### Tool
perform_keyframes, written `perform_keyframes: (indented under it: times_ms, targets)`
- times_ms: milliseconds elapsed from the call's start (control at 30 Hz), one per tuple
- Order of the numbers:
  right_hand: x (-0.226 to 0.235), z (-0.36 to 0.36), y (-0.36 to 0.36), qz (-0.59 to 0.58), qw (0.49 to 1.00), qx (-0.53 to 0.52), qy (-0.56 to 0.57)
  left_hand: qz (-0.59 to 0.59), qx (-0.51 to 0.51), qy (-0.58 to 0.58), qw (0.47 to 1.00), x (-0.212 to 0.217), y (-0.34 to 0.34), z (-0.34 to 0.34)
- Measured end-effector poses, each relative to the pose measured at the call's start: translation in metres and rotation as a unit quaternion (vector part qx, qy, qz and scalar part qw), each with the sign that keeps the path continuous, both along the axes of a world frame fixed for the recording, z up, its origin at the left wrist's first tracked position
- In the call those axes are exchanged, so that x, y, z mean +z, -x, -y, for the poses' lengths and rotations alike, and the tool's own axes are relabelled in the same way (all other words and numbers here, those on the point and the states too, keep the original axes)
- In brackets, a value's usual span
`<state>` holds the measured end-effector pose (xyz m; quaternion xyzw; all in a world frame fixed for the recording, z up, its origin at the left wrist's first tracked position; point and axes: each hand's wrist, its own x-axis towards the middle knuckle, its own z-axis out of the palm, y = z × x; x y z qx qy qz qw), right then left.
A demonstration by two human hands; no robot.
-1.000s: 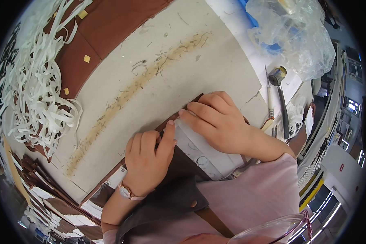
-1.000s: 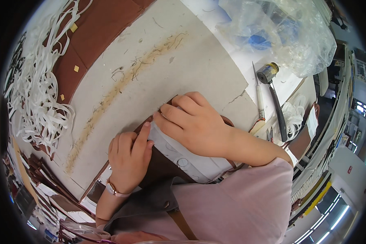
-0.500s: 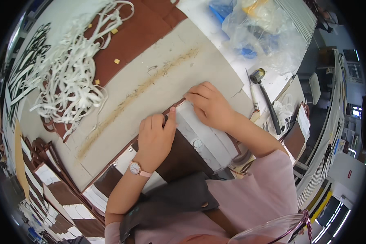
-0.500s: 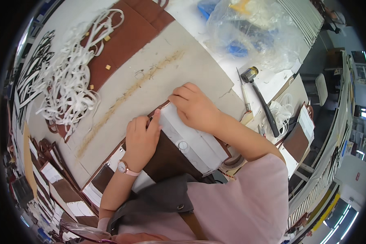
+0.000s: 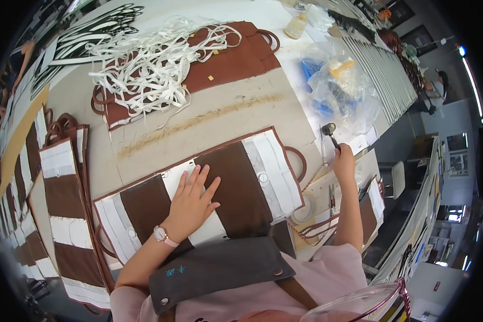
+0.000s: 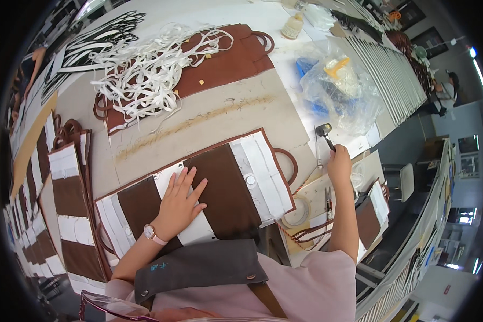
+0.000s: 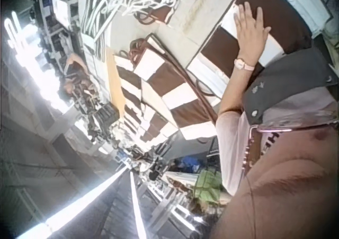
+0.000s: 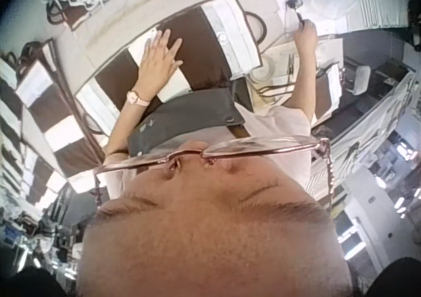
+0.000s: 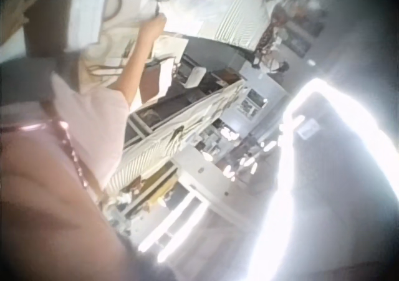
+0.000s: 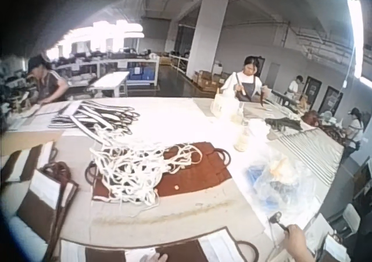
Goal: The person assembles striped tote bags by hand in a workshop. They attach white straps to the brown and white fabric panels, use a hammer to secure metal rivets, and apply adhesive with a brush to the edges. The person handles multiple bag units, flipping them over and stacking them on the table.
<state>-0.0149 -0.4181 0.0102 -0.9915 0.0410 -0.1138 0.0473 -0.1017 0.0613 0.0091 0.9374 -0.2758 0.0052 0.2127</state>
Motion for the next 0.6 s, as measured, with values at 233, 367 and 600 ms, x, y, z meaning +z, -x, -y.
perform_keyframes:
  times_ms: [233, 367, 600]
  targets:
    - [0.097, -0.126, -0.025, -0.035, 0.934, 0.086, -0.344, 0.032, 0.051, 0.004, 0.998, -0.013, -0.014, -0.013]
    - [0.059, -0.181, -0.029, -0.090, 0.976, 0.169, -0.108, 0.037, 0.053, 0.026, 0.998, -0.016, -0.016, -0.009]
    - [0.105, -0.195, -0.042, -0.208, 0.958, 0.149, -0.131, 0.038, 0.063, 0.037, 0.997, -0.017, -0.014, -0.013]
